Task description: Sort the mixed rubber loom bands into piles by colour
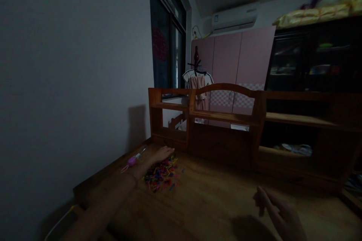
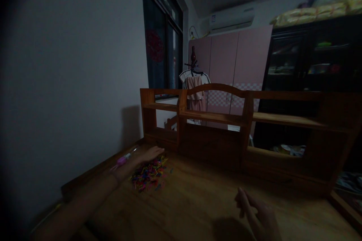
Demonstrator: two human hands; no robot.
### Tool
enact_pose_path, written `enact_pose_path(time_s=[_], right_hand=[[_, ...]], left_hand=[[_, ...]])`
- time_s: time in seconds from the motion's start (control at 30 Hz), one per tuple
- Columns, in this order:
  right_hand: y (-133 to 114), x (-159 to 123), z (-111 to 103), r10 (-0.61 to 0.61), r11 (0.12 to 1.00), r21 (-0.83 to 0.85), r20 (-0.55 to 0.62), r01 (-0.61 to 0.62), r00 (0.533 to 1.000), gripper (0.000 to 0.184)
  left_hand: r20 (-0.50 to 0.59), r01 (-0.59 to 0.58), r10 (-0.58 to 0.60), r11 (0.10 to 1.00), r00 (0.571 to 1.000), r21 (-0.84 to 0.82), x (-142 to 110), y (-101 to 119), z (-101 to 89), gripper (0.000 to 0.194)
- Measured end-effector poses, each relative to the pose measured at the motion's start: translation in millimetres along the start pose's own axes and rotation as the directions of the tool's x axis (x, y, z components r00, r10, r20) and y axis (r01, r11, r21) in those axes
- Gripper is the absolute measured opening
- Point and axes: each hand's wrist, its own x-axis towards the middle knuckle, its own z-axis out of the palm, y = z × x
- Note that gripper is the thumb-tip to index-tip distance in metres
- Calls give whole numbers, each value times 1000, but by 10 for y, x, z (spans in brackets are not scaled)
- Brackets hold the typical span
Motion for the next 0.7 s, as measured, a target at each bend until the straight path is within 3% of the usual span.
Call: enact_pose_path(time_s=[0.17, 0.3, 0.4, 0.57, 0.7], right_hand=[[43, -21, -51, -19, 999, 36, 12, 19, 1000, 43], [37, -26, -14, -38, 999, 15, 24, 38, 999, 40], [-4, -28, 18, -67, 998, 0, 62, 67, 996, 39], [-57, -32, 48, -88, 995, -38, 76, 91, 993, 42], [-27, -23, 50, -67, 995, -65, 61, 71, 996, 46]], left_hand=[[87, 26, -29, 999, 996, 43, 108, -52, 98, 34], [168, 8, -22, 997, 986, 82, 0, -124, -39, 34], [155, -32, 15, 993, 988, 110, -59, -115, -142, 43], [35, -112, 108, 983, 994, 149, 83, 128, -65, 36], [67, -121, 110, 973, 992, 196, 201, 335, 95, 32]])
